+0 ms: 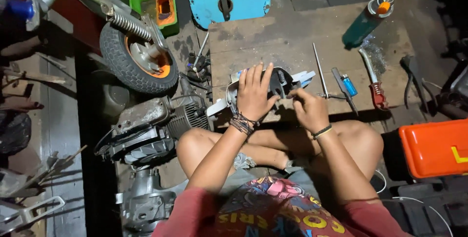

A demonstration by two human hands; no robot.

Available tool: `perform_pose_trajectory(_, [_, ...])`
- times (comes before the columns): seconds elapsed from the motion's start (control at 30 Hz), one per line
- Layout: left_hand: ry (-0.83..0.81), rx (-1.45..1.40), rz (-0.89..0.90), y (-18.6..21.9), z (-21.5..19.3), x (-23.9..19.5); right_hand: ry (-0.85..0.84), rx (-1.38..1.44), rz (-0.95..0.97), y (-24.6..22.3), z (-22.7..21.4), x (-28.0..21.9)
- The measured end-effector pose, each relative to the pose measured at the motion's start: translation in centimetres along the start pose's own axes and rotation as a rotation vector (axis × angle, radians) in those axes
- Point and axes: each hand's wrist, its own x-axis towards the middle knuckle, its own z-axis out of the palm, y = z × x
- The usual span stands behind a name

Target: The person uses a screwdriver to adjust or assemble motorcycle engine components on a wooden floor.

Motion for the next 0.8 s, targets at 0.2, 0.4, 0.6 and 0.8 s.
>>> perform_pose_trajectory(0.2, [-0.013, -0.020, -0.003, -0.2, -0.2, -0.1, -0.102, 0.084, 0.028, -3.1, -0.9, -0.3])
perform_pose_trajectory(0.4, [-0.002, 0.001, -0.007, -0.3, 0.1, 0.0, -0.082, 0.040, 0.000, -1.2, 2.1, -0.8])
perform_pose_trajectory(0.6, [0.005, -0.023, -0.004, 0.0, -0.2, -0.2, -0.020, 0.063, 0.020, -0.7, 0.5, -0.3])
perform_pose_trajectory(0.8, [0.014, -0.011, -0.002, 0.2, -0.2, -0.3, 0.032, -0.051, -0.035, 0.3, 0.4, -0.4])
